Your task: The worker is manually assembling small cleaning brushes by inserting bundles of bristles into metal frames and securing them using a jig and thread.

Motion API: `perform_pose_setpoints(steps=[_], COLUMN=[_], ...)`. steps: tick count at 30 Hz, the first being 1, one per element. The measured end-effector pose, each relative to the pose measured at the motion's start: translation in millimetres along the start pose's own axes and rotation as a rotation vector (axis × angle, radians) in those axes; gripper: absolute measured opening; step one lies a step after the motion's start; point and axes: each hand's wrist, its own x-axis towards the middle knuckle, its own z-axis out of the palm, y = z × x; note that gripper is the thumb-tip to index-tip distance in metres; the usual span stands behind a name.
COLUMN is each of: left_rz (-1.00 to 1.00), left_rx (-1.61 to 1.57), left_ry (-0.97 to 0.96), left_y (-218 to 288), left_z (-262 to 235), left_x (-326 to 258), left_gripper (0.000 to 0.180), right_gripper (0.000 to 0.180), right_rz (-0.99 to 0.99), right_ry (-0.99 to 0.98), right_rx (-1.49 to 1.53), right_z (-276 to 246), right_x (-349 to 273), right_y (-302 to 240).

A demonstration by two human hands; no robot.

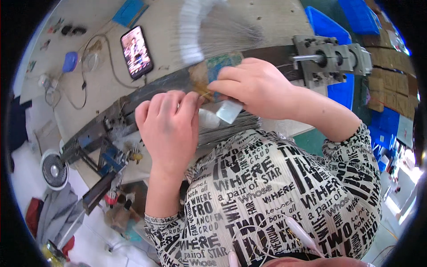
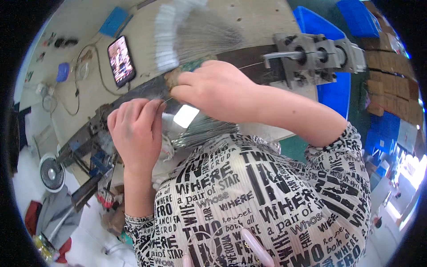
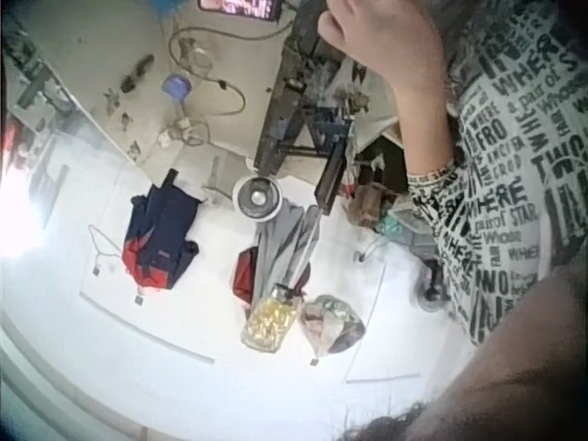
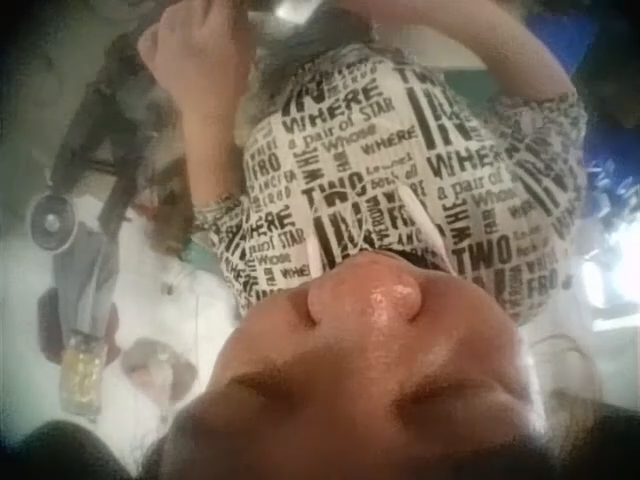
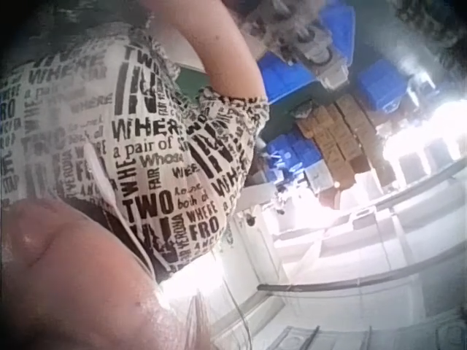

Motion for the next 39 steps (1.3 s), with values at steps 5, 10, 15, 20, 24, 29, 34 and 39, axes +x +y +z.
perform_pose_setpoints(steps=[5, 10, 15, 20, 24, 29, 34, 39], left_rz=[-0.347, -1.172, -0.855, -0.848, -0.714, -0.698, -1.283, -1.47], left_rx=[-0.161, -1.562, -2.171, -2.182, -0.918, -0.933, -1.216, -1.305], left_ry=[0.251, 0.086, -0.076, -0.069, -0.232, 0.049, 0.107, 0.624], left_y=[-33, 13, 18, 19, -21, -23, -76, -94], left_z=[1, 23, 27, 29, 88, 73, 41, 29], left_x=[-61, -62, -38, -41, -73, -88, -170, -216], left_gripper=[0.019, 0.04, 0.044, 0.038, 0.046, 0.042, 0.037, 0.037], right_gripper=[0.014, 0.02, 0.03, 0.031, 0.03, 0.024, 0.036, 0.042], right_rz=[-0.025, -0.052, 0.039, 0.057, 0.016, -0.151, -0.089, 0.241], right_ry=[-0.026, -0.07, -0.181, -0.215, -0.21, 0.042, -0.103, -0.231], right_rx=[-0.022, 0.095, 0.183, 0.093, 0.128, -0.009, 0.127, 0.122], right_z=[16, 21, 20, 20, 21, 20, 8, 30], right_x=[47, 52, 60, 63, 65, 59, 10, 8], right_y=[-6, -6, -6, -9, -9, -15, -13, 14])
